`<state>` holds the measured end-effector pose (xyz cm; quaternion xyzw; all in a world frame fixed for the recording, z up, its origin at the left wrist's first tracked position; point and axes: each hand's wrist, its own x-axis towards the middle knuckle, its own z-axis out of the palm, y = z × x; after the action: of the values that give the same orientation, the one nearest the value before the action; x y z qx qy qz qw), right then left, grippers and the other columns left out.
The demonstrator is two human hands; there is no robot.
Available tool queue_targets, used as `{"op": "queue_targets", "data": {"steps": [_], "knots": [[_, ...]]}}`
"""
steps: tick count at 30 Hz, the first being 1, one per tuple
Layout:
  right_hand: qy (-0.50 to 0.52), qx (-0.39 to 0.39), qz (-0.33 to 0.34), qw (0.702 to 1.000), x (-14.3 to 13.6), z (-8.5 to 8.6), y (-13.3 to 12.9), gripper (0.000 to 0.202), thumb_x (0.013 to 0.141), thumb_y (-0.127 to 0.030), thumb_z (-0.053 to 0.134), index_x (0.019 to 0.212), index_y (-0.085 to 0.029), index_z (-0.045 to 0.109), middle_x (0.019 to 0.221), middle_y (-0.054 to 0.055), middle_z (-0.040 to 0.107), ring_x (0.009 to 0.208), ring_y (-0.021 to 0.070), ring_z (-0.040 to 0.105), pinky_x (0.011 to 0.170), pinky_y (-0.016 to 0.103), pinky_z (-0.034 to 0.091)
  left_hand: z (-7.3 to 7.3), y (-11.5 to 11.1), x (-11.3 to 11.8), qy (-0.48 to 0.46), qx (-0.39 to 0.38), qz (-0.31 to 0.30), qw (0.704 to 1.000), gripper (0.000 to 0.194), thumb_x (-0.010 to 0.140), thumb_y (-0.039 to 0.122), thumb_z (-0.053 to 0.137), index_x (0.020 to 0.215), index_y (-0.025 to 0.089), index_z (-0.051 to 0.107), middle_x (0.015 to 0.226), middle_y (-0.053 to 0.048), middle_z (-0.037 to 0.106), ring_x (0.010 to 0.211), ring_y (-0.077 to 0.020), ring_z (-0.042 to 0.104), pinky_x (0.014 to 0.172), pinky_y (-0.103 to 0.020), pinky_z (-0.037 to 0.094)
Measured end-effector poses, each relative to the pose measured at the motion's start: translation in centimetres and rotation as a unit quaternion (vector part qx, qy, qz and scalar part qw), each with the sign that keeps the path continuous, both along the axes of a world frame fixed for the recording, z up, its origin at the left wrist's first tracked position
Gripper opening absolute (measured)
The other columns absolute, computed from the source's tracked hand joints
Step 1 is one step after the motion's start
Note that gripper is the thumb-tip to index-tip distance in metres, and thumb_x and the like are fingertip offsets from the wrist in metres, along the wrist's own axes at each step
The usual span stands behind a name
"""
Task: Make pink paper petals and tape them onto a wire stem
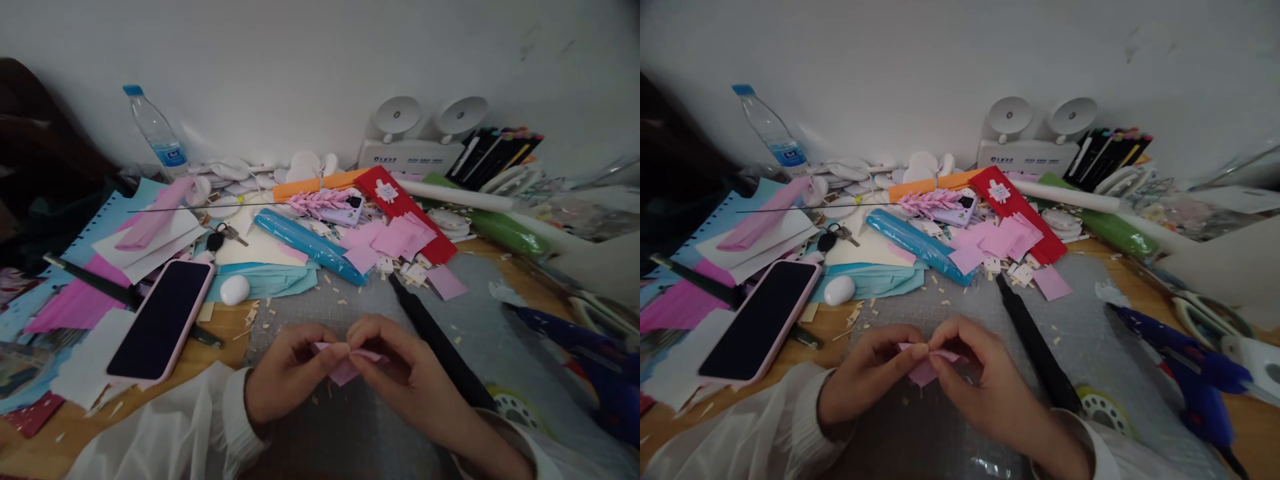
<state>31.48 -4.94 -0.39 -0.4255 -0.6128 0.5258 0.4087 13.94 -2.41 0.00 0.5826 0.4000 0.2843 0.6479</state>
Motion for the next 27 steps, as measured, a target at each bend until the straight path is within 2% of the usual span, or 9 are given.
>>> {"op": "queue_targets", "data": {"steps": [9,12,15,19,23,27], "knots": [[0.02,-0.045,-0.013,0.999,-0.23,0.14,0.01,0.001,0.087,-0.021,0.058,0.088,-0.022,0.059,0.082,-0.002,0.058,0.074,0.0109,0.058,0.064,0.019,0.049,0.03,0.16,-0.15,0.006,0.028,0.013,1.0,0.031,0.082,0.039,0.059,0.073,0.01,0.064,0.061,-0.001,0.055,0.056,-0.0106,0.048,0.049,-0.02,0.035],[0.016,-0.058,-0.025,0.998,-0.19,0.1,-0.04,0.006,0.087,-0.025,0.058,0.083,-0.021,0.059,0.076,-0.002,0.056,0.067,0.0103,0.055,0.058,0.019,0.046,-0.06,0.05,-0.2,0.003,0.039,0.005,0.999,0.032,0.085,0.038,0.056,0.07,0.011,0.062,0.059,0.0,0.053,0.053,-0.0098,0.046,0.048,-0.02,0.034],[0.034,-0.099,-0.027,0.994,-0.1,0.03,0.04,0.01,0.087,-0.028,0.06,0.081,-0.02,0.058,0.07,-0.003,0.053,0.058,0.0083,0.05,0.051,0.018,0.041,0.01,-0.04,-0.35,0.022,0.091,-0.003,0.996,0.026,0.083,0.035,0.059,0.075,0.011,0.063,0.064,-0.002,0.057,0.059,-0.0119,0.05,0.053,-0.022,0.038],[0.064,-0.133,-0.021,0.989,-0.08,-0.02,0.19,0.016,0.086,-0.033,0.061,0.081,-0.019,0.056,0.068,-0.005,0.05,0.055,0.0071,0.048,0.049,0.017,0.038,0.23,-0.03,-0.6,0.072,0.187,0.0,0.98,0.019,0.082,0.03,0.062,0.081,0.011,0.065,0.071,-0.005,0.063,0.065,-0.0145,0.055,0.06,-0.025,0.041],[0.062,-0.131,0.007,0.989,-0.1,0.21,0.11,0.016,0.087,-0.034,0.059,0.084,-0.02,0.055,0.068,-0.005,0.05,0.055,0.0071,0.046,0.049,0.017,0.037,0.31,-0.02,-0.7,0.086,0.205,-0.014,0.975,0.025,0.085,0.031,0.057,0.078,0.009,0.066,0.068,-0.006,0.062,0.063,-0.0144,0.054,0.059,-0.025,0.04],[0.034,-0.092,0.025,0.995,-0.07,0.39,-0.11,0.008,0.088,-0.028,0.06,0.089,-0.02,0.059,0.076,-0.003,0.055,0.065,0.009,0.051,0.055,0.018,0.04,0.36,-0.02,-0.76,0.083,0.202,-0.014,0.976,0.03,0.086,0.033,0.055,0.073,0.008,0.066,0.062,-0.004,0.057,0.057,-0.0127,0.05,0.053,-0.024,0.036]]}}
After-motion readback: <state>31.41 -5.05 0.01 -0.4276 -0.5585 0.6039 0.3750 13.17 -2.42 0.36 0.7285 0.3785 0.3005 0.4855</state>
